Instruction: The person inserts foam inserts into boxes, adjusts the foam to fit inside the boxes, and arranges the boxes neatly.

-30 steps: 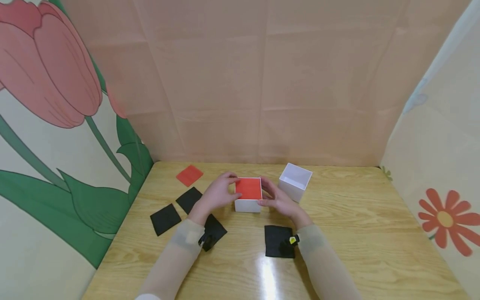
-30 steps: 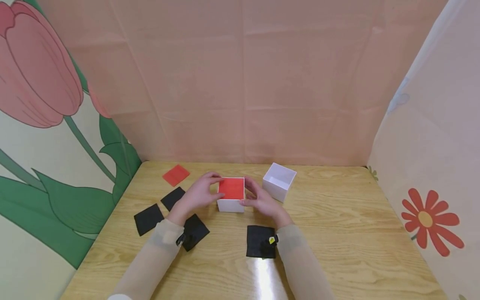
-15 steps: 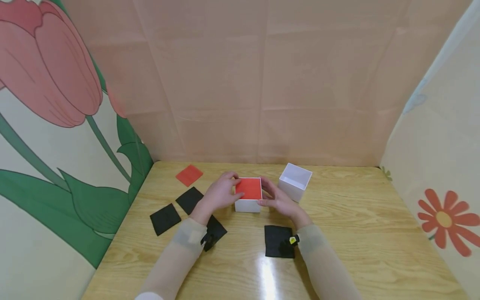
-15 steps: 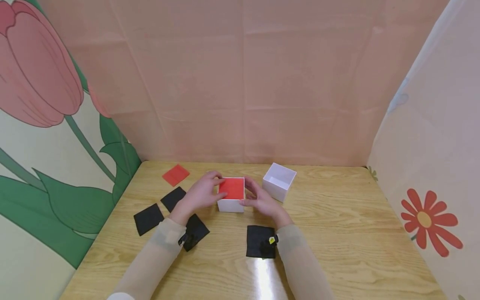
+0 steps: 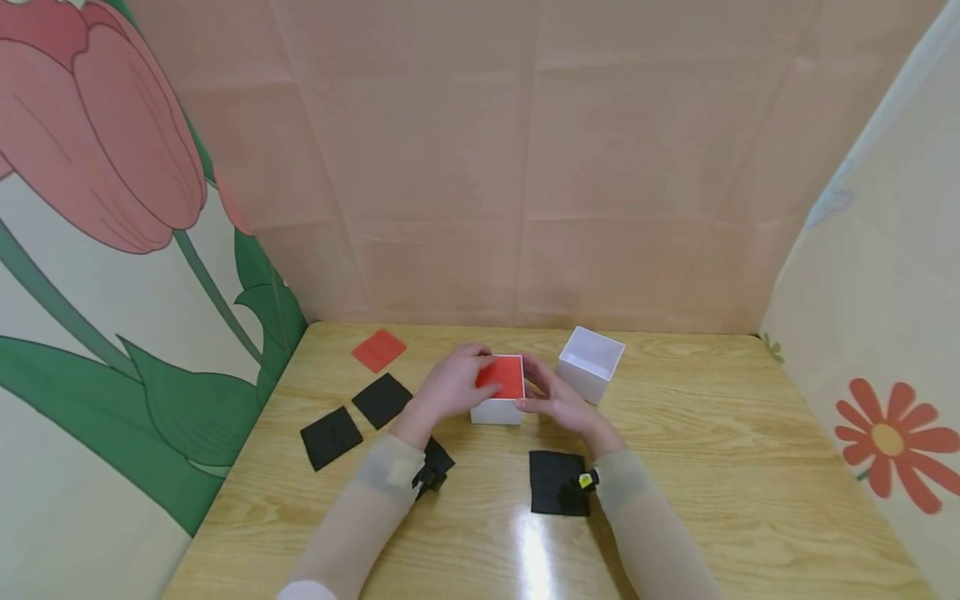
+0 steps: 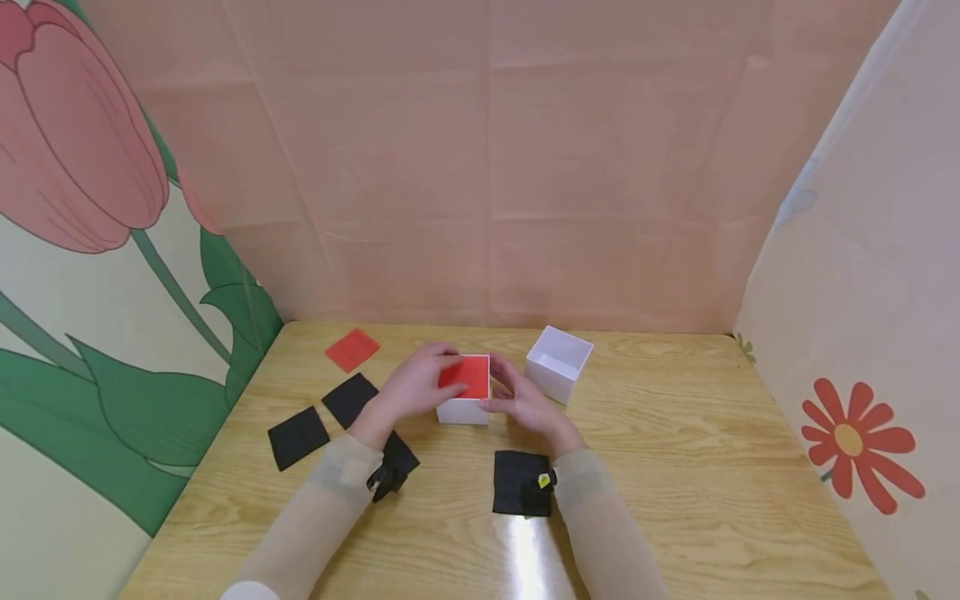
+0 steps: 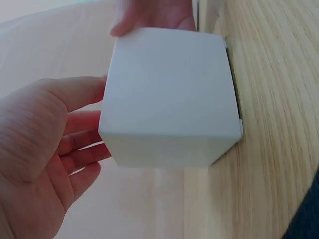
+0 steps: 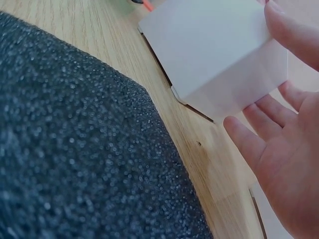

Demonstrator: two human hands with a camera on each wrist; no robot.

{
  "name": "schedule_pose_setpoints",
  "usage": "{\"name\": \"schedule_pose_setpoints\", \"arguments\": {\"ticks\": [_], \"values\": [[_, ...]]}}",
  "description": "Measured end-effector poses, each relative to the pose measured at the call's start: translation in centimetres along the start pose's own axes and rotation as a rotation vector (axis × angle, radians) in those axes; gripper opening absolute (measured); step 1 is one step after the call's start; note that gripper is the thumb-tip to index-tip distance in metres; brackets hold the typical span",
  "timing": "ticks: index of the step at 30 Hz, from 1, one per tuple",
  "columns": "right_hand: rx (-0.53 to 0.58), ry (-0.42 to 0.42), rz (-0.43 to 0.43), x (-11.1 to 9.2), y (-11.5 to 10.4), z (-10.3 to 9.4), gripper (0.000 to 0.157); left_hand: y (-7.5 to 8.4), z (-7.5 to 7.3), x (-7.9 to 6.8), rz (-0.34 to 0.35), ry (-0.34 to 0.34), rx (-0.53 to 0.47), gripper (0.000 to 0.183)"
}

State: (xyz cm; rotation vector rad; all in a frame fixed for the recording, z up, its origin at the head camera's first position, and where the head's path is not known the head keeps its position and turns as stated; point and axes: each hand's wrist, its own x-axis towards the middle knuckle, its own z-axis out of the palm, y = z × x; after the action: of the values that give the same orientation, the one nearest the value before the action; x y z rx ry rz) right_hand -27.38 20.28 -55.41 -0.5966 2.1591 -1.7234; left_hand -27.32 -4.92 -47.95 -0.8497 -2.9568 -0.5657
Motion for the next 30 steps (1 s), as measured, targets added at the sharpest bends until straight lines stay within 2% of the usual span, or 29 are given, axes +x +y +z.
{"name": "schedule_pose_setpoints", "arguments": {"ticks": [11,17,30], "values": [[0.019,0.000,0.012,0.0,0.1,0.0,0.092,0.4,0.4,1.5,0.072,-0.078,0.050,0.053],[0.017,-0.007,0.015,0.0,0.2,0.0,0.094,0.2,0.5,2.3,0.086,-0.105,0.043,0.055],[0.009,-0.009,0.009,0.1,0.1,-0.1,0.094,0.3,0.6,2.6,0.127,-0.087,0.086,0.056]]}}
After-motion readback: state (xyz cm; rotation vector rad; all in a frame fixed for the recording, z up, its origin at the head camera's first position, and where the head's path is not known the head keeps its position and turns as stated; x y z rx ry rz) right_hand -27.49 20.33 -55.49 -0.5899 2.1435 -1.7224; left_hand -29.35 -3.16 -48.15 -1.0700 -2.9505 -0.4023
